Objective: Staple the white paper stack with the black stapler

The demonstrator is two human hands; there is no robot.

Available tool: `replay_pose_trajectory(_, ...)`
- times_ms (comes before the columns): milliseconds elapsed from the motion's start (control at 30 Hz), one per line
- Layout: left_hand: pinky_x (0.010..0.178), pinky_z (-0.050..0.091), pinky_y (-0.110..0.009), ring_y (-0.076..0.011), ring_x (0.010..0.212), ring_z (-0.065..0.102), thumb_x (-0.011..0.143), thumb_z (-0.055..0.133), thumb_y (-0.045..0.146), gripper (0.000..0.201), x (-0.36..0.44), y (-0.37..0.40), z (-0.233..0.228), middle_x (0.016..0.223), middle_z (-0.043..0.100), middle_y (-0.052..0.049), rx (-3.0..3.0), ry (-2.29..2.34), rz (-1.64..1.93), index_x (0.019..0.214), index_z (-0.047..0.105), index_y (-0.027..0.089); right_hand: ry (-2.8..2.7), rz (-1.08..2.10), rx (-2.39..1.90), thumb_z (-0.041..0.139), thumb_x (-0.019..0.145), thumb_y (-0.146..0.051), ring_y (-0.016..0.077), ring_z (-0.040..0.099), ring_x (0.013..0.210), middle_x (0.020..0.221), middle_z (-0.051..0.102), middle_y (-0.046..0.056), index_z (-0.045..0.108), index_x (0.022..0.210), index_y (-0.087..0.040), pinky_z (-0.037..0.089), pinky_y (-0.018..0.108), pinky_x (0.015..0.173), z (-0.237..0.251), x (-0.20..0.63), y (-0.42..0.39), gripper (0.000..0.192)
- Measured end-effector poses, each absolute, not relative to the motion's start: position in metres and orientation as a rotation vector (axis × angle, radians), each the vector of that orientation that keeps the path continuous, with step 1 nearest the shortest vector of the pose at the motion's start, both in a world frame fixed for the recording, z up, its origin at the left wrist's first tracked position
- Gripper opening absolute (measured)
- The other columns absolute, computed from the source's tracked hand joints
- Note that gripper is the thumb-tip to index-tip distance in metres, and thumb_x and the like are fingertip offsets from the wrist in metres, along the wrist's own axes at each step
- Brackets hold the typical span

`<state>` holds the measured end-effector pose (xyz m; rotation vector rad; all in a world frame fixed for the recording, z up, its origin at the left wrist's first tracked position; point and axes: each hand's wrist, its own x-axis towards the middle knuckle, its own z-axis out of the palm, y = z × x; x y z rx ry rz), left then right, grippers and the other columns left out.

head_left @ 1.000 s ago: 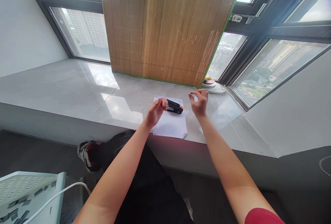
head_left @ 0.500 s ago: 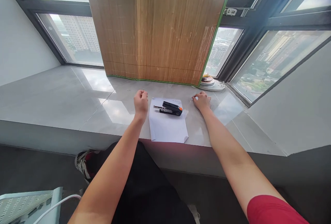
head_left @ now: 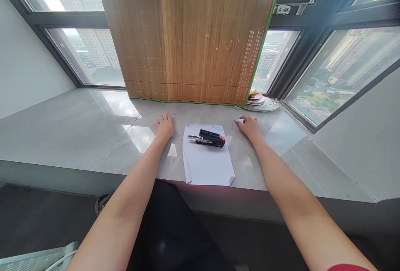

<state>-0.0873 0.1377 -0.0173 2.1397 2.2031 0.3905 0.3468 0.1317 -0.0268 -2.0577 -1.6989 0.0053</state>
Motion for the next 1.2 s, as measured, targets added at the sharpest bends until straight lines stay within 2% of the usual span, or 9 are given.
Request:
replay_pose_trajectory(100,0.128,0.028,-0.065,-0.0369,0.164,0.029,0.100,0.030,0.009,0.068,-0.087,0.139,-0.019,0.176,0.038,-0.013,2.161,2.173,0.375,0.166,0.044,0.018,-1.680,0.016,-2.046,0.062,0.097,-0.038,0.0306,0.062,0.110,0.110,0.071,0.012,0.079,0.123,-0.019,0.048,0.040,0.092,-0.026,0.345,0.131,0.036)
replay_pose_trajectory(200,0.123,0.038,-0.055,-0.0339,0.149,0.051,0.100,0.035,0.010,0.057,-0.086,0.132,-0.018,0.159,0.058,-0.017,2.153,2.198,0.476,0.150,0.061,0.019,-1.679,0.017,-1.997,0.060,0.096,-0.034,0.0287,0.063,0.104,0.106,0.071,0.011,0.079,0.118,-0.019,0.047,0.040,0.092,-0.025,0.343,0.131,0.033)
replay_pose_trajectory(300,0.110,0.049,-0.047,-0.0340,0.128,0.065,0.099,0.041,0.011,0.043,-0.086,0.122,-0.014,0.139,0.068,-0.020,2.100,2.251,0.607,0.131,0.069,0.016,-1.695,0.004,-1.918,0.059,0.094,-0.032,0.0270,0.063,0.098,0.101,0.071,0.010,0.080,0.112,-0.019,0.046,0.039,0.094,-0.025,0.340,0.132,0.031)
replay_pose_trajectory(567,0.103,0.052,-0.042,-0.0329,0.114,0.068,0.097,0.057,0.020,0.012,-0.089,0.114,-0.007,0.119,0.068,-0.017,2.036,2.171,0.807,0.099,0.069,0.020,-1.793,0.041,-1.758,0.056,0.090,-0.030,0.0273,0.064,0.093,0.096,0.073,0.010,0.082,0.104,-0.019,0.046,0.040,0.095,-0.020,0.324,0.125,0.032)
replay_pose_trajectory(667,0.101,0.052,-0.042,-0.0317,0.111,0.069,0.096,0.060,0.021,0.014,-0.089,0.115,-0.008,0.121,0.069,-0.016,2.014,2.113,0.870,0.106,0.069,0.021,-1.799,0.056,-1.685,0.056,0.090,-0.031,0.0267,0.065,0.090,0.094,0.074,0.010,0.082,0.103,-0.019,0.046,0.040,0.094,-0.016,0.316,0.119,0.032)
replay_pose_trajectory(767,0.106,0.050,-0.044,-0.0339,0.119,0.066,0.093,0.062,0.017,0.023,-0.089,0.117,-0.011,0.123,0.072,-0.016,2.043,2.095,0.855,0.114,0.072,0.021,-1.809,0.064,-1.617,0.056,0.089,-0.031,0.0246,0.064,0.084,0.090,0.075,0.009,0.082,0.098,-0.019,0.047,0.040,0.095,-0.013,0.310,0.116,0.030)
replay_pose_trajectory(867,0.108,0.049,-0.044,-0.0350,0.120,0.066,0.095,0.059,0.015,0.021,-0.089,0.118,-0.012,0.120,0.074,-0.016,2.075,2.105,0.810,0.104,0.077,0.021,-1.842,0.090,-1.579,0.056,0.087,-0.029,0.0228,0.063,0.079,0.086,0.074,0.008,0.083,0.096,-0.018,0.048,0.040,0.093,-0.012,0.306,0.114,0.030)
replay_pose_trajectory(1033,0.099,0.053,-0.043,-0.0316,0.109,0.070,0.093,0.059,0.014,0.019,-0.090,0.120,-0.008,0.109,0.077,-0.013,2.004,2.063,0.886,0.095,0.074,0.024,-1.856,0.135,-1.458,0.060,0.088,-0.032,0.0204,0.061,0.073,0.081,0.072,0.006,0.082,0.091,-0.019,0.048,0.039,0.086,-0.009,0.297,0.111,0.026)
replay_pose_trajectory(1200,0.082,0.056,-0.035,-0.0201,0.078,0.070,0.093,0.062,0.017,0.014,-0.076,0.102,0.007,0.095,0.077,-0.007,1.862,1.652,1.254,0.100,0.072,0.022,-1.952,0.390,-1.156,0.067,0.095,-0.051,0.0191,0.059,0.072,0.085,0.073,0.005,0.081,0.093,-0.022,0.047,0.034,0.071,0.005,0.281,0.095,0.032)
